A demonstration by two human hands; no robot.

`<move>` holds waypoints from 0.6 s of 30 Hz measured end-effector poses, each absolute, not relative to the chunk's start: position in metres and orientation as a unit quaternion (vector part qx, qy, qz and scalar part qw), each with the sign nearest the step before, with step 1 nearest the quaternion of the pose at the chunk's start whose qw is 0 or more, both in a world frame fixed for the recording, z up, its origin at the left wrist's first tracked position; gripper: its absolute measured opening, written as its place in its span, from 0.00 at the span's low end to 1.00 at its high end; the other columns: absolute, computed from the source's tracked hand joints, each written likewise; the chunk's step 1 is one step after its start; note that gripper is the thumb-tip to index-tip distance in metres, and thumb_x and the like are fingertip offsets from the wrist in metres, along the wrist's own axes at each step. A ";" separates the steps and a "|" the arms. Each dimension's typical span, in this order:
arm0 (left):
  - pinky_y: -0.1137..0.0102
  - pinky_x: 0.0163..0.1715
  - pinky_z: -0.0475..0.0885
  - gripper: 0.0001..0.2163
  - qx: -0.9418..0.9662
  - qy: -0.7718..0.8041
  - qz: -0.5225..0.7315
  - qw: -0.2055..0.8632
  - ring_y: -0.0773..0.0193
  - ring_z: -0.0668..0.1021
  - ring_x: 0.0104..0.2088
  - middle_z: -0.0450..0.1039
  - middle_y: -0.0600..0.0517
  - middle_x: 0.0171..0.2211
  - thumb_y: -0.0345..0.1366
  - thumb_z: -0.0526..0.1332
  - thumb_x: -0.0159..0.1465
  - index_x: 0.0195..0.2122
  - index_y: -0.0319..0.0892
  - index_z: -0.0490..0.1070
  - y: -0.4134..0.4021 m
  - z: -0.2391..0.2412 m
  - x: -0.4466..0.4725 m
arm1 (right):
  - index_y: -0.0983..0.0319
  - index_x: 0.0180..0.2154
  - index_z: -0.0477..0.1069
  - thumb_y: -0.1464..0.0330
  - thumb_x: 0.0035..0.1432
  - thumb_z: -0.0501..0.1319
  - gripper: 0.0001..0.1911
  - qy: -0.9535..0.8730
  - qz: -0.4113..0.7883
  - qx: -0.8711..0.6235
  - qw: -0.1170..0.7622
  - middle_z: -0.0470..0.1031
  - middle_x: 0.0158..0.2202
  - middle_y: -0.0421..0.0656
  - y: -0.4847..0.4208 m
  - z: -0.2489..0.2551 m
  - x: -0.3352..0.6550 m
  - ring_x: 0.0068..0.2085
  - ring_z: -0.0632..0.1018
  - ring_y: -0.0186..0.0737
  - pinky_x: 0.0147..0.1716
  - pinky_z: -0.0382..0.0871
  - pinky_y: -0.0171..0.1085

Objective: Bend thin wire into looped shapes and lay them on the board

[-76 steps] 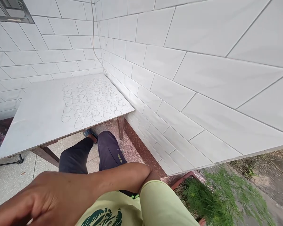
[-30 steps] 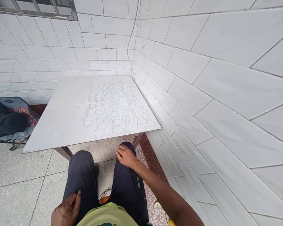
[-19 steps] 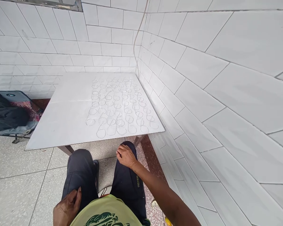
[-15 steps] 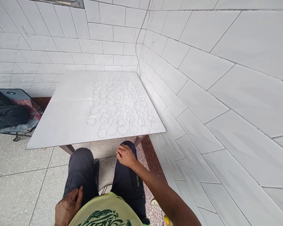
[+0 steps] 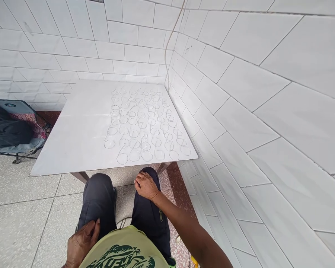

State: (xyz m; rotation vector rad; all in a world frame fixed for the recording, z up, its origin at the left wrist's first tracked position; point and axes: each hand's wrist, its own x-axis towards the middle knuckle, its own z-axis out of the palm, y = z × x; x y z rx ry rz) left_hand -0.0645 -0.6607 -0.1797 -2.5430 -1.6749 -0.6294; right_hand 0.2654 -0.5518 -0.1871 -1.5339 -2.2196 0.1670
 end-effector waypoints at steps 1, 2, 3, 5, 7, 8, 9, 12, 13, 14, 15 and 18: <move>0.70 0.19 0.58 0.19 -0.817 -0.541 -0.200 0.015 0.67 0.77 0.20 0.74 0.56 0.21 0.40 0.52 0.75 0.26 0.44 0.71 -0.661 -0.180 -0.065 | 0.61 0.32 0.70 0.71 0.68 0.58 0.09 -0.803 0.061 -0.552 0.216 0.73 0.35 0.45 -0.552 -0.186 0.265 0.41 0.71 0.43 0.46 0.62 0.42; 0.69 0.19 0.58 0.19 -0.818 -0.541 -0.198 0.014 0.67 0.77 0.20 0.74 0.56 0.21 0.40 0.52 0.75 0.27 0.44 0.71 -0.662 -0.181 -0.065 | 0.61 0.32 0.70 0.71 0.68 0.58 0.09 -0.804 0.064 -0.551 0.215 0.74 0.35 0.45 -0.552 -0.185 0.264 0.41 0.71 0.43 0.46 0.62 0.42; 0.70 0.19 0.58 0.19 -0.819 -0.538 -0.198 0.013 0.67 0.77 0.21 0.74 0.56 0.21 0.40 0.52 0.75 0.27 0.44 0.71 -0.663 -0.181 -0.065 | 0.61 0.32 0.70 0.71 0.68 0.58 0.09 -0.805 0.066 -0.550 0.215 0.74 0.35 0.45 -0.553 -0.184 0.264 0.41 0.71 0.43 0.46 0.61 0.42; 0.70 0.19 0.58 0.18 -0.823 -0.531 -0.199 0.010 0.67 0.78 0.21 0.74 0.56 0.22 0.39 0.52 0.75 0.28 0.44 0.73 -0.663 -0.182 -0.065 | 0.61 0.32 0.71 0.71 0.68 0.58 0.09 -0.805 0.069 -0.549 0.213 0.74 0.35 0.45 -0.553 -0.184 0.263 0.41 0.71 0.43 0.46 0.61 0.42; 0.70 0.19 0.59 0.18 -0.819 -0.537 -0.200 0.008 0.67 0.78 0.21 0.75 0.56 0.22 0.40 0.52 0.74 0.28 0.44 0.73 -0.663 -0.181 -0.065 | 0.61 0.32 0.70 0.71 0.68 0.58 0.10 -0.806 0.068 -0.550 0.209 0.74 0.35 0.45 -0.553 -0.184 0.263 0.41 0.71 0.43 0.46 0.62 0.42; 0.70 0.19 0.59 0.18 -0.817 -0.540 -0.201 0.007 0.67 0.77 0.21 0.75 0.56 0.22 0.40 0.53 0.74 0.28 0.44 0.72 -0.663 -0.181 -0.065 | 0.61 0.32 0.70 0.71 0.68 0.58 0.10 -0.806 0.067 -0.551 0.208 0.74 0.35 0.45 -0.553 -0.184 0.263 0.41 0.72 0.43 0.46 0.62 0.42; 0.70 0.19 0.59 0.18 -0.816 -0.541 -0.203 0.005 0.67 0.77 0.20 0.75 0.56 0.22 0.40 0.52 0.74 0.28 0.44 0.72 -0.663 -0.181 -0.065 | 0.61 0.32 0.70 0.71 0.68 0.58 0.10 -0.806 0.065 -0.551 0.206 0.74 0.35 0.45 -0.553 -0.185 0.262 0.41 0.72 0.43 0.47 0.62 0.42; 0.71 0.19 0.61 0.17 -0.824 -0.527 -0.210 -0.003 0.68 0.78 0.21 0.77 0.56 0.23 0.39 0.50 0.74 0.31 0.45 0.74 -0.662 -0.181 -0.065 | 0.61 0.31 0.70 0.71 0.68 0.58 0.10 -0.806 0.062 -0.553 0.202 0.74 0.35 0.44 -0.552 -0.187 0.262 0.42 0.72 0.43 0.48 0.62 0.42; 0.72 0.19 0.61 0.17 -0.823 -0.528 -0.210 -0.007 0.68 0.78 0.21 0.77 0.56 0.24 0.39 0.50 0.74 0.31 0.45 0.74 -0.662 -0.181 -0.066 | 0.61 0.31 0.70 0.71 0.68 0.58 0.10 -0.806 0.061 -0.554 0.200 0.74 0.35 0.44 -0.552 -0.188 0.262 0.42 0.72 0.43 0.48 0.62 0.42; 0.72 0.19 0.61 0.17 -0.820 -0.533 -0.208 -0.012 0.68 0.78 0.21 0.78 0.55 0.24 0.39 0.50 0.74 0.31 0.45 0.75 -0.662 -0.181 -0.066 | 0.61 0.31 0.70 0.71 0.68 0.58 0.10 -0.806 0.060 -0.554 0.198 0.74 0.35 0.44 -0.552 -0.188 0.262 0.42 0.72 0.43 0.47 0.63 0.42; 0.72 0.19 0.61 0.17 -0.818 -0.538 -0.204 -0.018 0.68 0.78 0.21 0.78 0.55 0.24 0.39 0.50 0.73 0.31 0.45 0.75 -0.662 -0.181 -0.066 | 0.61 0.31 0.70 0.71 0.68 0.58 0.10 -0.806 0.059 -0.555 0.197 0.74 0.35 0.44 -0.552 -0.188 0.262 0.42 0.72 0.43 0.47 0.63 0.42; 0.73 0.18 0.62 0.18 -0.814 -0.545 -0.197 -0.031 0.67 0.78 0.21 0.77 0.54 0.23 0.40 0.50 0.73 0.30 0.46 0.75 -0.662 -0.180 -0.066 | 0.61 0.32 0.70 0.71 0.68 0.58 0.10 -0.804 0.058 -0.558 0.196 0.74 0.36 0.44 -0.553 -0.187 0.262 0.42 0.72 0.43 0.48 0.63 0.43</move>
